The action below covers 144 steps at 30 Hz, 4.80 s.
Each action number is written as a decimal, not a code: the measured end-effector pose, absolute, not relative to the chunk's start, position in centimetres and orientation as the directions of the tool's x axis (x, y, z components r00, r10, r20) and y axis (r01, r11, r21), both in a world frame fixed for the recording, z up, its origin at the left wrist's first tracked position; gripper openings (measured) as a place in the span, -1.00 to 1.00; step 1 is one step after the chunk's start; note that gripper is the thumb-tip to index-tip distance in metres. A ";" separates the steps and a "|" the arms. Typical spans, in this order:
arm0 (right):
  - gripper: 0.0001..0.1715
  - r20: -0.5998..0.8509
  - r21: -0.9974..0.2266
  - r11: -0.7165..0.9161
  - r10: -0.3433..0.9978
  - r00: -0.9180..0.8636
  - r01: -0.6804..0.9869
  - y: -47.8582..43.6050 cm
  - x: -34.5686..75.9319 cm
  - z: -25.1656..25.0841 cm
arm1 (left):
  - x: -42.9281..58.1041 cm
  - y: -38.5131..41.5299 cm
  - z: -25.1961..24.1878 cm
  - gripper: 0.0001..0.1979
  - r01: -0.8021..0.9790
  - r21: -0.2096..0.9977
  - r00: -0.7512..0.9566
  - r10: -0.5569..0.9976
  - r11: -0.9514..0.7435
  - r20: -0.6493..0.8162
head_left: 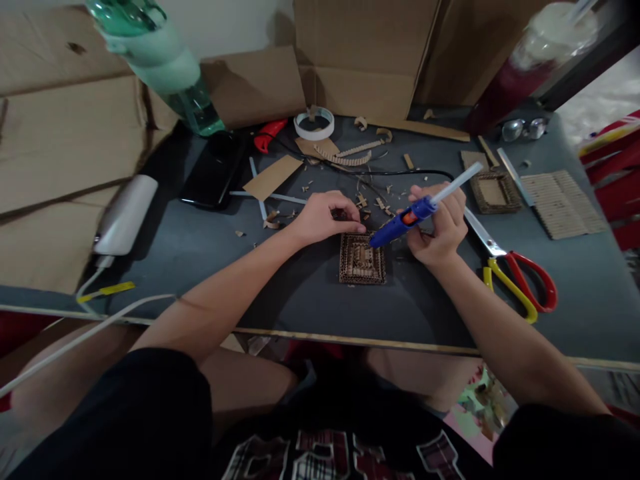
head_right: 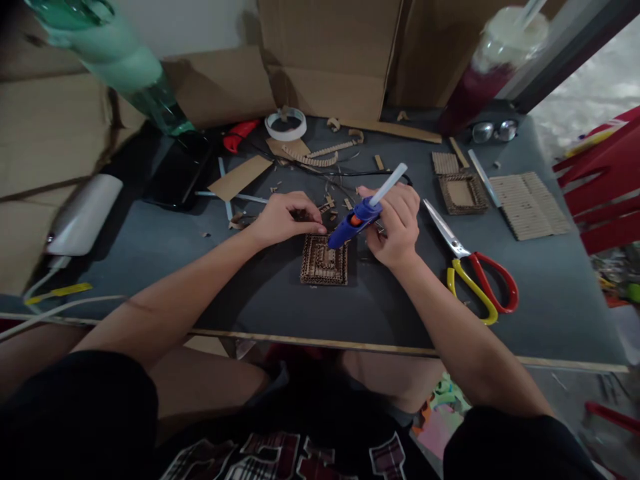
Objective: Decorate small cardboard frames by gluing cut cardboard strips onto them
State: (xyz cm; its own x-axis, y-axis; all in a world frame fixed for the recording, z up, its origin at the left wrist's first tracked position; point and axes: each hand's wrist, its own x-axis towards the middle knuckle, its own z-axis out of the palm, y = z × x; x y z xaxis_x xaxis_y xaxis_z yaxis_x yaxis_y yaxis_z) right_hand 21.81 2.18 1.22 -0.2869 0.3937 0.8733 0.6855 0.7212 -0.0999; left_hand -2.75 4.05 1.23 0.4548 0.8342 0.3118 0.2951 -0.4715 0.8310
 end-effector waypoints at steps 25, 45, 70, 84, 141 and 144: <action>-0.69 0.875 -0.218 0.678 0.454 -0.167 0.701 2.6 21.8 1.3 | -2.1 4.0 1.9 -0.84 0.009 0.987 0.290 0.945 -0.158 0.149; -0.60 0.847 -0.202 0.654 0.491 -0.205 0.729 2.5 21.8 1.1 | -2.1 2.1 3.4 -0.78 0.243 0.905 0.509 0.840 -0.349 0.187; -0.61 0.863 -0.201 0.691 0.460 -0.208 0.694 2.5 22.2 1.7 | -3.7 5.0 1.4 -0.84 0.476 0.819 0.175 0.947 -0.321 0.269; -0.69 0.846 -0.187 0.656 0.485 -0.219 0.731 2.2 22.3 2.0 | -4.5 4.2 2.5 -0.62 0.390 0.817 0.376 0.884 -0.424 0.279; -0.61 0.774 0.148 0.676 0.374 -0.510 0.721 0.1 21.6 4.5 | -4.8 4.8 2.6 -0.65 0.478 0.687 0.675 0.730 -0.547 0.112; -0.53 0.777 0.139 0.670 0.382 -0.500 0.729 0.2 21.5 4.3 | -4.8 4.9 2.5 -0.67 0.472 0.689 0.674 0.729 -0.551 0.121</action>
State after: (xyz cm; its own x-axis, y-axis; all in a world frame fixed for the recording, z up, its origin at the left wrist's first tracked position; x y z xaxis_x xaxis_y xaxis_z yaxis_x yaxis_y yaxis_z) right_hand 21.54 0.21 4.25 -0.5002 0.3823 0.7770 0.7289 0.6702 0.1395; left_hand -4.83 4.87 2.53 0.6741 0.7288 0.1205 0.4721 -0.5505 0.6885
